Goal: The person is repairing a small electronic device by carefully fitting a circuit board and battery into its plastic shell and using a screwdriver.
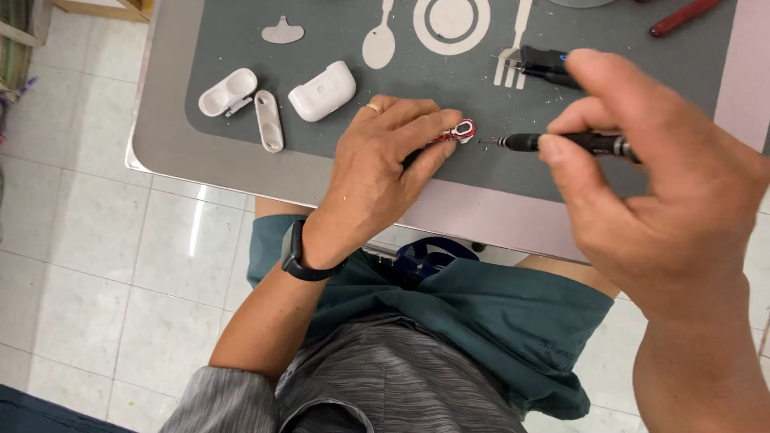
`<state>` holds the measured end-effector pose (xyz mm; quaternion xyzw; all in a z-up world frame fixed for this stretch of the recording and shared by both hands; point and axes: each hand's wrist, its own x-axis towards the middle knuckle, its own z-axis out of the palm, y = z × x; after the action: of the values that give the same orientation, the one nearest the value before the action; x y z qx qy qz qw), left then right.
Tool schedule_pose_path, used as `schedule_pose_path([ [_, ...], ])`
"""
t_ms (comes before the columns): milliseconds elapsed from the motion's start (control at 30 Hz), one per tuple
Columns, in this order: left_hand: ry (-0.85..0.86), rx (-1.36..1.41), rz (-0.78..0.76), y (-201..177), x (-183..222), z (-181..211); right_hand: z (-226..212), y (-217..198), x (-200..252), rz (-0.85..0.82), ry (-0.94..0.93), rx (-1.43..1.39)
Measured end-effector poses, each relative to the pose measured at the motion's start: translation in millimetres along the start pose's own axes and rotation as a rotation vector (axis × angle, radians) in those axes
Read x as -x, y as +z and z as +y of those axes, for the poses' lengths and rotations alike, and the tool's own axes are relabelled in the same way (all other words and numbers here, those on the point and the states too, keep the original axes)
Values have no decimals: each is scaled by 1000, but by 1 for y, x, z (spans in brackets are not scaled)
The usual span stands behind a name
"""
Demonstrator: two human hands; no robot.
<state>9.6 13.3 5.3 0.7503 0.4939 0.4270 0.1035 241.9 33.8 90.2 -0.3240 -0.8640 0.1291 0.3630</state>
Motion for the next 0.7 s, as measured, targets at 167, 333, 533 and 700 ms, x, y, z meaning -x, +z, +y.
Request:
schedule_pose_path([
  [167, -8, 6, 32, 3, 1, -3, -1, 2, -11, -54, -63, 57],
  [333, -68, 1, 20, 5, 0, -2, 3, 7, -13, -71, -45, 68],
  [533, -62, 2, 14, 4, -3, 1, 6, 9, -13, -88, -31, 79],
  [700, -63, 3, 14, 4, -3, 1, 8, 9, -14, -73, -71, 44],
])
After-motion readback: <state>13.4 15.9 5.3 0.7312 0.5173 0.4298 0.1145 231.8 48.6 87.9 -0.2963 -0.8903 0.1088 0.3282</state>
